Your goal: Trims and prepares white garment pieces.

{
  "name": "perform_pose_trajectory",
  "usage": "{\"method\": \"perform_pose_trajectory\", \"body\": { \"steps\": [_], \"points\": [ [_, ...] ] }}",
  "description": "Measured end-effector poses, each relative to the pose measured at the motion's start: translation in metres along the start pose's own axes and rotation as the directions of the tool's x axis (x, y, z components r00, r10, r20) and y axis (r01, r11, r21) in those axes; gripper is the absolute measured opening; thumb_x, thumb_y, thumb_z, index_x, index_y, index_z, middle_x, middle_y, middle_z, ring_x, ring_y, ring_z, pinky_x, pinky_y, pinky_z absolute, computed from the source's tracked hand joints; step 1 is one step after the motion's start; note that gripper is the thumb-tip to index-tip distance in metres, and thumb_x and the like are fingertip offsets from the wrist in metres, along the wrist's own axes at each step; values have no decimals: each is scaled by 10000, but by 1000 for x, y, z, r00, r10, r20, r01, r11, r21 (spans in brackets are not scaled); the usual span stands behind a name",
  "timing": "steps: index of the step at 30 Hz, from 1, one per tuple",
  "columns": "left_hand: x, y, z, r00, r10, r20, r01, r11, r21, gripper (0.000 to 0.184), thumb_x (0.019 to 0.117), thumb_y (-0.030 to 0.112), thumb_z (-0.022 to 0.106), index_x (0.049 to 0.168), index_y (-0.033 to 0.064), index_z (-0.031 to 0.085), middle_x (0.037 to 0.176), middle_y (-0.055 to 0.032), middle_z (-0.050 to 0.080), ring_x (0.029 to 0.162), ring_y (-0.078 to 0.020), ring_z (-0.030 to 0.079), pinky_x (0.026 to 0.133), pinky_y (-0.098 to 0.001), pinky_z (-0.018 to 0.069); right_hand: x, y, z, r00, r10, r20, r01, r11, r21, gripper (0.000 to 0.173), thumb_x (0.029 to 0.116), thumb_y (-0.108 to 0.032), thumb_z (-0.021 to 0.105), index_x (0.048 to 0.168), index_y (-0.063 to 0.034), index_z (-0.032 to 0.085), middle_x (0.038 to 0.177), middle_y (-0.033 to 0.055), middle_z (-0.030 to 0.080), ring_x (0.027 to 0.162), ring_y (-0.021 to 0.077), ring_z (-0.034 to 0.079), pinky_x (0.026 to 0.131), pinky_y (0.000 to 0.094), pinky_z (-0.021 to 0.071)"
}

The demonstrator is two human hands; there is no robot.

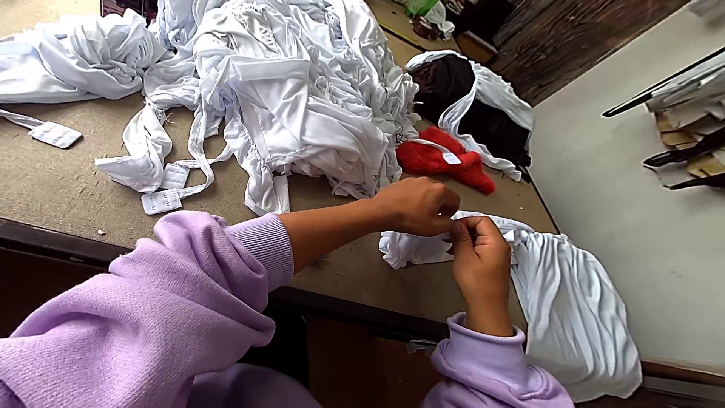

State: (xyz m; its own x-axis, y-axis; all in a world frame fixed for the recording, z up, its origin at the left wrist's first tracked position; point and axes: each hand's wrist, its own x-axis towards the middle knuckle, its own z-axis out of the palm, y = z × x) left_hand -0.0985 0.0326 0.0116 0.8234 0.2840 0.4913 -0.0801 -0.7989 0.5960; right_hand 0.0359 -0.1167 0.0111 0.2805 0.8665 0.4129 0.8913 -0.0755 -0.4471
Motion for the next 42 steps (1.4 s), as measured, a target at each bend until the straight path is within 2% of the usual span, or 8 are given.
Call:
{"method": "perform_pose_trajectory", "body": {
  "steps": [6, 13, 20, 25, 28, 31, 37, 42],
  "points": [
    [5, 7, 2, 985, -148, 92, 111, 940, 323, 182, 926, 19, 621, 1094, -14, 684, 1050, -206, 696, 1023, -397, 677, 802, -586, 524, 0, 2, -1, 999, 7, -49, 7, 961, 275, 186, 1087, -221, 463, 1072, -63, 558, 865, -32, 559, 668, -27, 549, 614, 146, 484],
    [7, 7, 8, 998, -22, 62, 22, 1000, 6, 237, 879, 163, 690, 1011, -34, 696, 1015, -195, 676, 1000, -345, 657, 827, -542, 511, 4, 10, 6, 995, -9, -95, 31, 971, 236, 172, 1068, -193, 517, 1011, -37, 561, 794, -21, 510, 617, -15, 479, 583, 147, 424],
    [9, 2, 4, 899, -395, 190, 337, 900, 275, 483, 844, 184, 741, 1276, 14, 606, 1214, -221, 636, 1156, -419, 612, 839, -628, 507, -1, 13, 1, 995, 78, -55, -49, 913, 405, 182, 1101, -211, 415, 1124, -71, 529, 771, -82, 573, 550, -47, 539, 529, 121, 486],
    [2, 10, -18, 794, -476, 379, 419, 879, 227, 372, 968, 284, 697, 1141, -42, 646, 1037, -225, 666, 995, -385, 650, 816, -618, 500, -11, 13, 10, 998, -44, 42, 38, 990, 139, 266, 1039, -216, 571, 1100, 37, 515, 856, 95, 583, 676, 131, 601, 618, 314, 539],
    [-1, 9, -17, 721, -486, 494, 531, 846, 58, 221, 1021, 154, 605, 1154, -17, 646, 813, -120, 644, 625, -184, 576, 576, -365, 489, -26, 1, 23, 981, -71, 183, 92, 989, -112, 704, 842, -440, 800, 1250, 58, 516, 983, 208, 635, 759, 338, 652, 630, 527, 536],
    [-1, 5, -19, 822, -396, 409, 473, 875, -103, 165, 998, -21, 544, 1124, -64, 641, 896, -137, 656, 727, -172, 582, 654, -340, 486, -26, 1, 28, 989, 9, 146, 14, 988, -156, 404, 865, -104, 761, 1166, 90, 571, 892, 251, 655, 718, 409, 663, 619, 600, 521],
    [-3, 2, -17, 905, -236, 354, 305, 940, -154, 403, 920, 19, 717, 1283, -95, 586, 1187, -257, 635, 1037, -333, 621, 884, -484, 507, -6, 12, -7, 998, 59, 31, -66, 923, 378, 205, 1014, -82, 517, 1188, -5, 593, 1019, -10, 624, 864, -21, 621, 778, 175, 538],
    [-6, -1, -5, 898, -185, 400, 161, 983, 93, 167, 890, -52, 650, 1051, -79, 688, 1010, -213, 686, 990, -354, 647, 869, -549, 505, 1, 19, -21, 993, -32, -113, 74, 919, 388, 264, 990, -70, 545, 1251, -31, 529, 1066, -55, 597, 938, -29, 611, 841, 175, 525]
  ]
}}
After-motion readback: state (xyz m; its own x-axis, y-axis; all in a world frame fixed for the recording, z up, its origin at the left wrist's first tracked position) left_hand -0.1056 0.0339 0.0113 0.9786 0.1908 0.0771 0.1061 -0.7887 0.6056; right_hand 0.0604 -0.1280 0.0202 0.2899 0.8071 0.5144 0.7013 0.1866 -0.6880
